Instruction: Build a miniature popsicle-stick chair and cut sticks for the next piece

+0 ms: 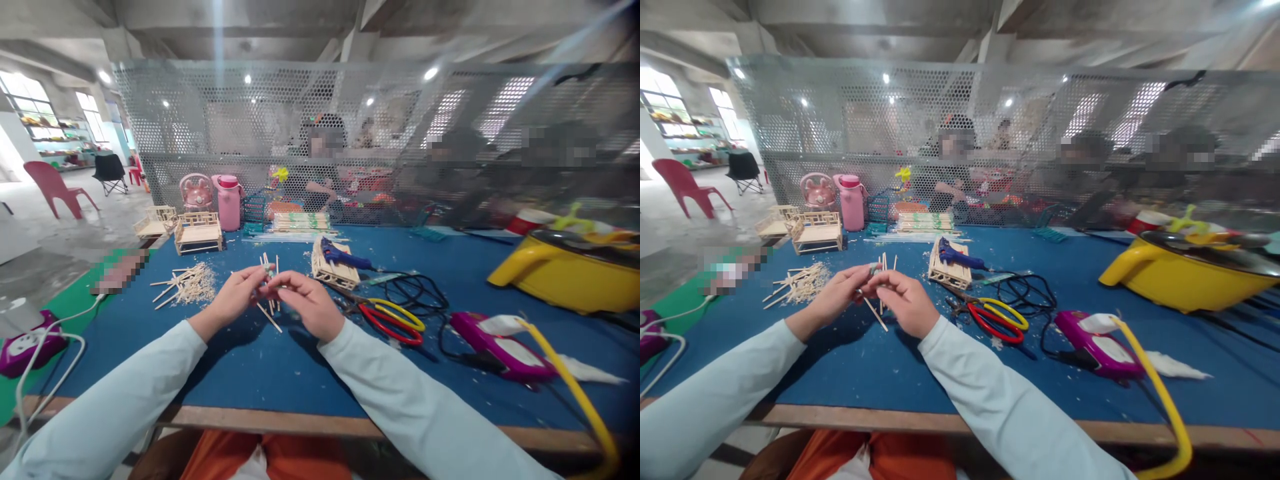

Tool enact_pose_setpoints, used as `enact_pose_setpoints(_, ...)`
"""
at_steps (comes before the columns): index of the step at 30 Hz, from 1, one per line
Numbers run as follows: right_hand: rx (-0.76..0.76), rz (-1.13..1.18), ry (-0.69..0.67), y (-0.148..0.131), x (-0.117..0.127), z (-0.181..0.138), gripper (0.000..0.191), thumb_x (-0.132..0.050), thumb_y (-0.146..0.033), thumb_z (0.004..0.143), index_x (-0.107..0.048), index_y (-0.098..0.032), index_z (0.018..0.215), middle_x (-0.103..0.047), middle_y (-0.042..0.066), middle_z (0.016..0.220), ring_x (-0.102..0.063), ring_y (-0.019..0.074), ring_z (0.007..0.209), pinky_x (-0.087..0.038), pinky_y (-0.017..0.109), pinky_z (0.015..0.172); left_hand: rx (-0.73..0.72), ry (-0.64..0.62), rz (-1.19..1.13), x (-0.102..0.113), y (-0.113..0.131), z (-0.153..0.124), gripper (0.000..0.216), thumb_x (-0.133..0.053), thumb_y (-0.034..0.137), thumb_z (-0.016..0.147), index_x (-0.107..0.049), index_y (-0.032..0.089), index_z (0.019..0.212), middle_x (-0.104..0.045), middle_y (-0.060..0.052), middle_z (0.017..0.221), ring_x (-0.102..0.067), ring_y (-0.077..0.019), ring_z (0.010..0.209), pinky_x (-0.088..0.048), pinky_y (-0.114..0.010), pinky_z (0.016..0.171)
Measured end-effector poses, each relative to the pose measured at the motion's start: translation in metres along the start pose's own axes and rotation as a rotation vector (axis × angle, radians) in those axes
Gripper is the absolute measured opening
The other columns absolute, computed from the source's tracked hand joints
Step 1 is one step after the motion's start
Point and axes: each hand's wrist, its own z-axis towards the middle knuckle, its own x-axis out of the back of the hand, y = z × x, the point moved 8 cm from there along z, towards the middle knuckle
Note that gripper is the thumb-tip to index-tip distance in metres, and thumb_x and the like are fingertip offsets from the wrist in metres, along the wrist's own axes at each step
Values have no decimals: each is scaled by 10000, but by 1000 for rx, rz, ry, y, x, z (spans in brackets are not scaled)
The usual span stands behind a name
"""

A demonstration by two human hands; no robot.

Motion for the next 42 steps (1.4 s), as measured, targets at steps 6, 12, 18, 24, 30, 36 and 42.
enact_pose_setpoints(6, -200, 549, 22, 15, 9, 5, 288, -534, -114, 623, -574, -196, 896, -663, 50, 974, -622, 150, 871, -455, 228, 634, -69, -407, -15, -26, 8, -10, 345, -513, 105, 628, -677, 139, 931, -644, -90, 961, -568, -192, 876, -429, -276, 757)
enact_pose_setpoints(12, -212, 533, 270, 31, 32, 8, 157, -628, -320, 718, -575, -173, 703, -518, -48, 542, -468, 52, 481, -384, 165, 489, -276, -164, 521, -16, 26, -12, 163, -549, 256, 750, -677, 155, 745, -615, -40, 750, -534, -150, 718, -411, -266, 709)
enact_pose_setpoints(18, -299, 572, 111, 27, 15, 7, 213, -614, -323, 725, -486, -172, 648, -579, -16, 736, -405, 38, 453, -232, 149, 355, -234, 102, 43, 6, 23, -3, 179, -615, 284, 730, -650, 149, 842, -640, -57, 850, -579, -143, 812, -439, -273, 783)
enact_pose_setpoints(24, -415, 476, 118, 47, 7, 6, 161, -544, -328, 756, -509, -179, 705, -426, -91, 434, -238, 24, 291, -138, 152, 303, -153, 33, -228, -7, 20, -9, 699, -594, 224, 763, -223, 208, 1355, -637, 16, 693, -550, -67, 535, -433, -191, 552)
enact_pose_setpoints(30, -315, 181, -34, 36, -5, 4, 146, -511, -225, 690, -606, -140, 762, -501, -55, 488, -343, 36, 370, -240, 168, 359, -103, -166, 73, -26, 9, -16, 855, -532, 265, 807, 59, 165, 1416, -581, 41, 567, -468, -55, 406, -347, -167, 426)
enact_pose_setpoints(36, -310, 224, 79, 37, 0, 5, 278, -536, -417, 753, -600, -148, 775, -421, -69, 416, -340, 50, 354, -223, 172, 347, -10, -250, 67, -31, -2, -14, 900, -589, 242, 753, 8, 139, 1419, -573, 46, 551, -501, -81, 450, -373, -196, 468)
enact_pose_setpoints(42, -355, 483, 111, 44, 10, 8, 279, -662, -420, 642, -604, -164, 738, -523, -32, 571, -397, 50, 428, -281, 174, 380, 98, -102, -298, -19, -2, -8, 842, -683, 188, 652, -235, 139, 1362, -595, 18, 652, -521, -65, 537, -388, -196, 547)
